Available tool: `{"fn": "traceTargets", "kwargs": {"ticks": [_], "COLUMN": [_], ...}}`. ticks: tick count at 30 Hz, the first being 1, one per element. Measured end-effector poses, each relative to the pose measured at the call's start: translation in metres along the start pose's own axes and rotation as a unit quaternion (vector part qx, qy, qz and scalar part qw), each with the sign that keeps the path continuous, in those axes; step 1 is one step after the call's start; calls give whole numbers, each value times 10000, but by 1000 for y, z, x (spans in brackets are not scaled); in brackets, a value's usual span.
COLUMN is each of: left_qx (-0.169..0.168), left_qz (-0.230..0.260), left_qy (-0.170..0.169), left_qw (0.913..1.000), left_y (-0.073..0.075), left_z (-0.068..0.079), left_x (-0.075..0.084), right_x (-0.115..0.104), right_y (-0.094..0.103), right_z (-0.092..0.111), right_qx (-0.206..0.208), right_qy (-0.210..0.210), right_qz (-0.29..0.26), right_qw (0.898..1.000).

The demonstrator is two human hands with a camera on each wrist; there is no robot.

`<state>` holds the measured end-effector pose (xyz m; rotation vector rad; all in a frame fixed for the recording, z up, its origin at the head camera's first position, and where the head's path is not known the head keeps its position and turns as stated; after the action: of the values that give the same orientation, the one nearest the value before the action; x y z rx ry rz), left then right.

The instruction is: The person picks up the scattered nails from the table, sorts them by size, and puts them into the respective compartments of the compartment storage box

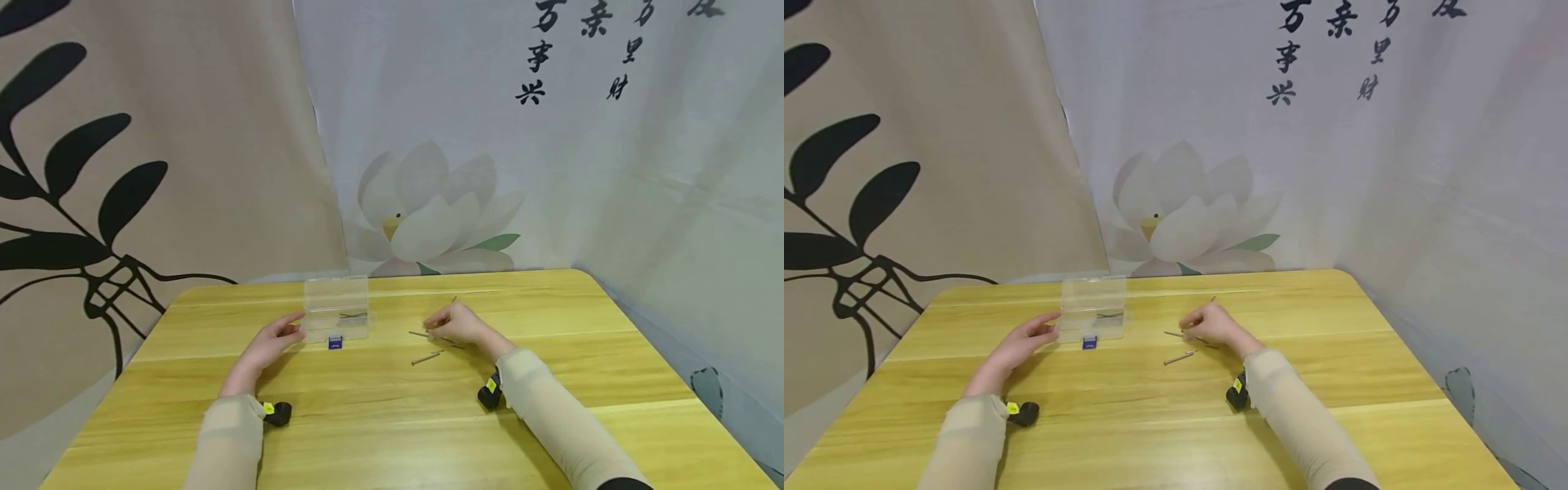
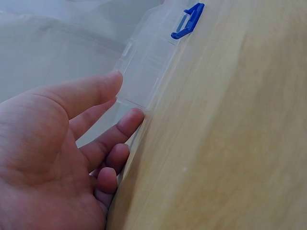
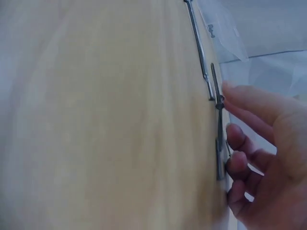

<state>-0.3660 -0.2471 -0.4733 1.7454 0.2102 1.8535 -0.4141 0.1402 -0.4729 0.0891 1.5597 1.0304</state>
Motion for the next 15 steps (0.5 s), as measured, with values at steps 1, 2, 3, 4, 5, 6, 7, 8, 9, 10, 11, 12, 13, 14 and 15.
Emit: {"fn": "traceTargets", "kwargs": {"ticks": [1,2,3,4,5,6,7,8,9,10,11,12,13,14,15], "left_qx": [-6,-11,-14,-14,-18,-25,-24,-17,-11,-10,-13,-10,-3,-4,-9], "left_qz": [5,13,27,46,56,53,50,50,46,38,29,14,12,6,11], "left_qy": [1,-2,1,3,1,-4,-9,-14,-17,-22,-26,-28,-27,-24,-20], "left_qw": [10000,10000,10000,10000,10000,10000,10000,10000,10000,10000,10000,10000,10000,10000,10000], "left_y": [0,0,0,0,0,0,0,0,0,0,0,0,0,0,0], "left_z": [0,0,0,0,0,0,0,0,0,0,0,0,0,0,0], "left_x": [0,0,-1,0,0,0,0,0,0,1,1,1,1,1,1], "right_x": [-1,-1,-1,-2,-2,-3,-3,-4,-4,-4,-5,-5,-5,-5,-4], "right_y": [-1,-2,-3,-3,-4,-4,-4,-4,-5,-5,-5,-5,-4,-4,-4], "right_z": [0,0,0,0,1,1,1,1,1,1,1,1,1,1,1], "right_qx": [-18,-22,-17,-11,11,30,47,57,70,90,106,121,138,153,163], "right_qy": [4,6,23,19,26,35,22,15,-3,-32,-69,-108,-147,-179,-214], "right_qz": [43,77,107,114,116,109,98,85,77,95,98,106,118,131,143], "right_qw": [10000,10000,9999,9999,9999,9999,9999,9999,9999,9999,9999,9998,9997,9996,9995]}}
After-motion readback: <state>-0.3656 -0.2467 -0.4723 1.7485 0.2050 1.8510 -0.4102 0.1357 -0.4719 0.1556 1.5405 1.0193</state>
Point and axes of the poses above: each hand's wrist, its own z-axis away from the middle knuckle, its own y-axis out of the back of the hand, x = y × z, the point moved 5 cm from there along -z, towards the middle knuckle, and after that the axes turned 8 degrees about -x, right-handed, at the moved point
